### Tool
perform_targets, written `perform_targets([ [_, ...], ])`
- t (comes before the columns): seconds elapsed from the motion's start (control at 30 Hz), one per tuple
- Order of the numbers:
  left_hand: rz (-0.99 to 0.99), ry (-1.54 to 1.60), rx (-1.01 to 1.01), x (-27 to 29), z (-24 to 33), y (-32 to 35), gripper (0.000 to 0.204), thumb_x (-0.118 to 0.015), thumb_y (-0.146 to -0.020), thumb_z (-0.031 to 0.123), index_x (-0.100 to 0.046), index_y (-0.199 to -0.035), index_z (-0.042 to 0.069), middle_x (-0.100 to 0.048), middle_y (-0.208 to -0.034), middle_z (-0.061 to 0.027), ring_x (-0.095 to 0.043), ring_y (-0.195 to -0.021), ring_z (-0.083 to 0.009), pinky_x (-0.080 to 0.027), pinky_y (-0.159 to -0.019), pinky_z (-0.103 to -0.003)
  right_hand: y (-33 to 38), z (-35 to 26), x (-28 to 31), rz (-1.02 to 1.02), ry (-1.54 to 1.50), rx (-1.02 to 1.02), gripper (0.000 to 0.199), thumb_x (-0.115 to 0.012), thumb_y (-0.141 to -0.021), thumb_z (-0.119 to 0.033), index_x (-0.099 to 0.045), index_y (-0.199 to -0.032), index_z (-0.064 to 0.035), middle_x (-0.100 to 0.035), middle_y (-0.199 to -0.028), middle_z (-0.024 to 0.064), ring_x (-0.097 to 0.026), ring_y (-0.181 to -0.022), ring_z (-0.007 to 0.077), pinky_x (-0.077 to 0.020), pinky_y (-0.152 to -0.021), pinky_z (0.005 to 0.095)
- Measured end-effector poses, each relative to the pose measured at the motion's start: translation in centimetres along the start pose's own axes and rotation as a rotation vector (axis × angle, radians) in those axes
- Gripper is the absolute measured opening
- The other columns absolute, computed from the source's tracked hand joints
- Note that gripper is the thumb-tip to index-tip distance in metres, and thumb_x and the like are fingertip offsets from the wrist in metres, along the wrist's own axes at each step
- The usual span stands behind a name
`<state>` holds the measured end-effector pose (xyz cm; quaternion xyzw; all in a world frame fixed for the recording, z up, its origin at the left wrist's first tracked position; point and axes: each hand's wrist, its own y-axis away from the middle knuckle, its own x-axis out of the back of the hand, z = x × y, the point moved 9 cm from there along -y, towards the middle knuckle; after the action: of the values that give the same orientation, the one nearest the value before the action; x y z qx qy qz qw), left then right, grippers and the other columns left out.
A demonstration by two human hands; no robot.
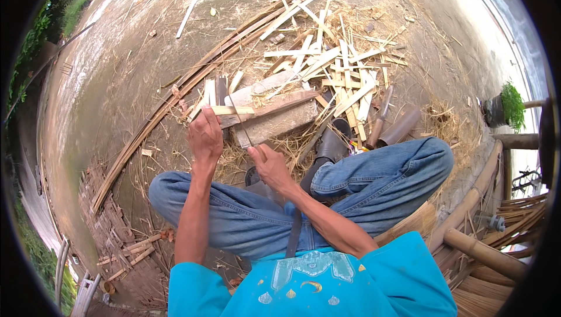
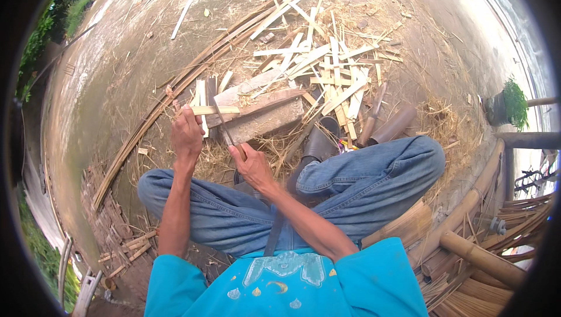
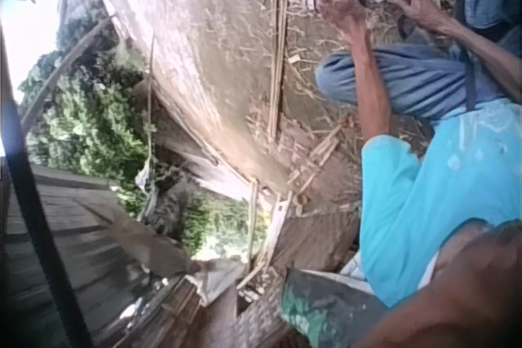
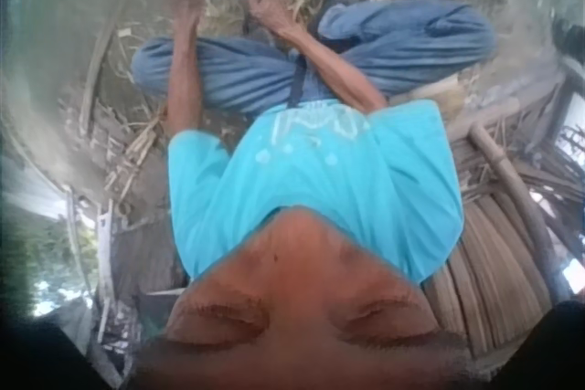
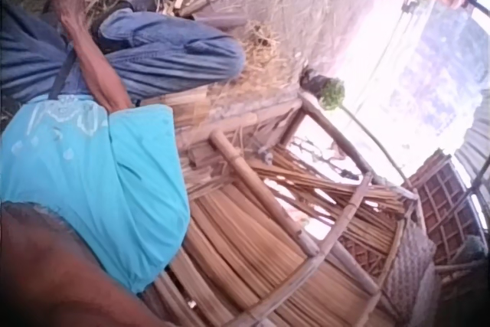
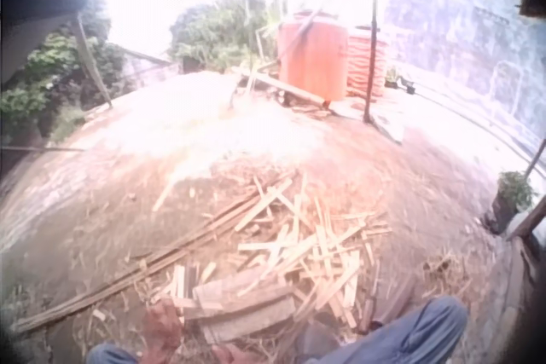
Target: The person sits on the ground and uses a knife to split thin wooden strips into smaller pieces. They repeatedly position the wood on a block and strike it with the knife to create smaller fragments.
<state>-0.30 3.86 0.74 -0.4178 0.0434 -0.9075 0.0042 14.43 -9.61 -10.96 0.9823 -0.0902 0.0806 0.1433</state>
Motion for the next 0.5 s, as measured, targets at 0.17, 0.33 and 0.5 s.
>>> perform_targets([
  [0.17,0.006,0.004,-0.047,-0.2,-0.1,-0.4,0.066,-0.029,-0.114,0.041,-0.067,-0.075,0.002,-0.066,-0.064,-0.0181,-0.067,-0.063,-0.0383,-0.05,-0.065,-0.051,-1.0,0.5,1.7,0.101,0.049,0.071,0.05,-0.056,-0.107,-0.043,-0.054,-0.083,-0.0003,-0.052,-0.059,0.0135,-0.054,-0.049,0.0237,-0.0435,-0.05,0.0399],
  [0.33,0.002,-0.016,-0.036,-0.5,-0.3,0.0,0.066,-0.029,-0.113,0.041,-0.068,-0.077,0.003,-0.067,-0.065,-0.0175,-0.068,-0.063,-0.0375,-0.051,-0.065,-0.05,0.9,-1.7,1.1,0.035,0.003,0.166,0.051,-0.055,-0.107,-0.042,-0.054,-0.083,0.0025,-0.052,-0.062,0.0161,-0.058,-0.056,0.0268,-0.0448,-0.056,0.0433],
  [0.5,-0.036,0.008,-0.005,-0.4,-0.7,-0.6,0.065,-0.031,-0.113,0.04,-0.069,-0.077,0.003,-0.069,-0.067,-0.0174,-0.069,-0.064,-0.0368,-0.052,-0.065,-0.05,-0.6,1.7,2.3,0.099,0.081,0.035,0.046,-0.059,-0.106,-0.04,-0.056,-0.085,0.0008,-0.054,-0.066,0.021,-0.051,-0.056,0.0358,-0.0434,-0.059,0.0469],
])
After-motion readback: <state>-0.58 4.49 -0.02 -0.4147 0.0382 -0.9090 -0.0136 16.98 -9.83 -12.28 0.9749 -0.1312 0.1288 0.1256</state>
